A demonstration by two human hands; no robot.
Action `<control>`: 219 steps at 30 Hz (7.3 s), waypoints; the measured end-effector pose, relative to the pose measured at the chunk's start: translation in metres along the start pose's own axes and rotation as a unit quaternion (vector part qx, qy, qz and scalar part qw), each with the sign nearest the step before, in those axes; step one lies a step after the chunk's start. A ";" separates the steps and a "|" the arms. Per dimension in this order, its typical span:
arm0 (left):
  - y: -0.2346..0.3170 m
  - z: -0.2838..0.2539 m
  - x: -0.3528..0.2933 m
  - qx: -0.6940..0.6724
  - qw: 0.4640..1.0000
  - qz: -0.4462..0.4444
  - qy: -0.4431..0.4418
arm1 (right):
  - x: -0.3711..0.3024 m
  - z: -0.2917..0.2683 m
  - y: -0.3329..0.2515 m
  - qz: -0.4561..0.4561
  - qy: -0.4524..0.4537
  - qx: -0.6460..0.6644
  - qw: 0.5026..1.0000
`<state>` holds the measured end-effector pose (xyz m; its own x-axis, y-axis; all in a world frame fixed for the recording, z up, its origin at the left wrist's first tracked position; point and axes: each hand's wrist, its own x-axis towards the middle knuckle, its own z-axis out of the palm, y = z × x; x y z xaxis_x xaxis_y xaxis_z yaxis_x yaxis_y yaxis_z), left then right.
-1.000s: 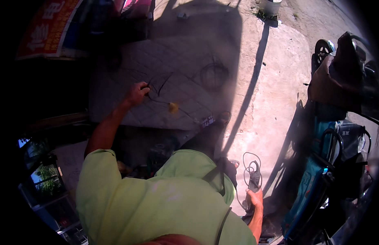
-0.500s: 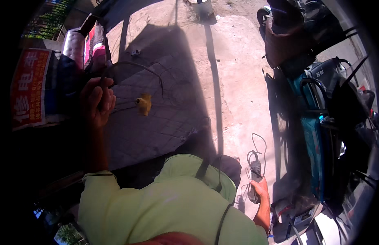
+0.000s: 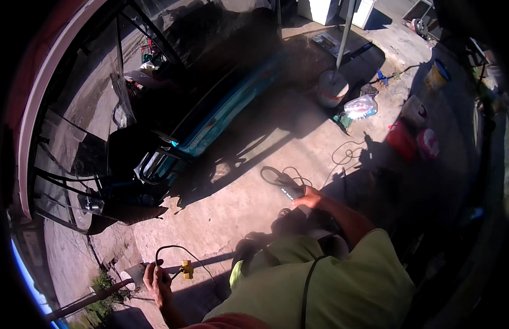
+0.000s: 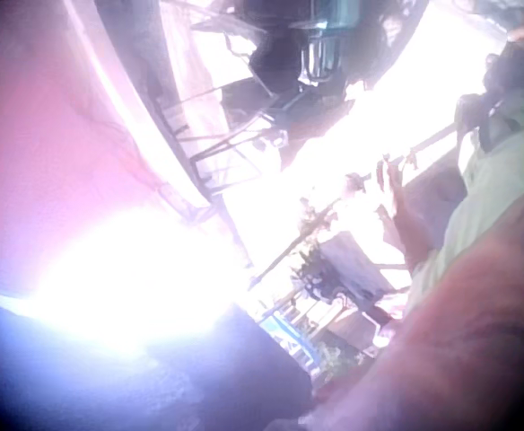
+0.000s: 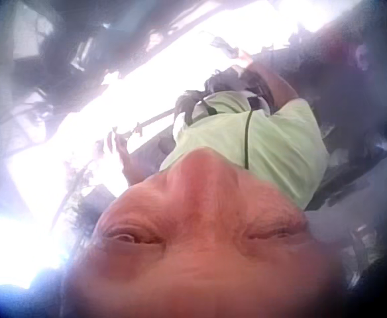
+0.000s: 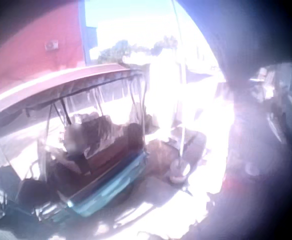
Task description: The person disconnects and strips wires from a black compressor unit using an angle grinder and pliers, then handles the copper wires by hand.
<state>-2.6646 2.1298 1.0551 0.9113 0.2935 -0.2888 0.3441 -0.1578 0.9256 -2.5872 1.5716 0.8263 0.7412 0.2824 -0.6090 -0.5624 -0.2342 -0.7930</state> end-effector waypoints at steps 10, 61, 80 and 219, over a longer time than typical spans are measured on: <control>-0.148 0.147 0.185 0.163 0.920 -0.305 -0.185 | 0.009 -0.131 0.002 -0.065 0.204 0.214 0.953; 0.103 1.084 0.888 0.341 0.817 -0.211 -0.414 | 0.740 -1.130 -0.344 0.132 0.203 -0.069 0.968; 0.263 1.502 1.153 0.309 0.862 -0.275 -0.293 | 0.864 -1.538 -0.317 0.244 -0.028 -0.098 0.964; -0.152 2.227 1.756 0.140 -0.024 0.622 -0.771 | 1.655 -1.276 -0.016 0.366 0.831 0.405 0.108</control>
<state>-0.6132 0.5698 -0.1379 -0.9280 -0.3723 0.0174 -0.3223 0.8251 0.4642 -0.8834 0.8563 -0.1501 -0.9467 -0.2506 -0.2023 -0.0425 0.7199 -0.6928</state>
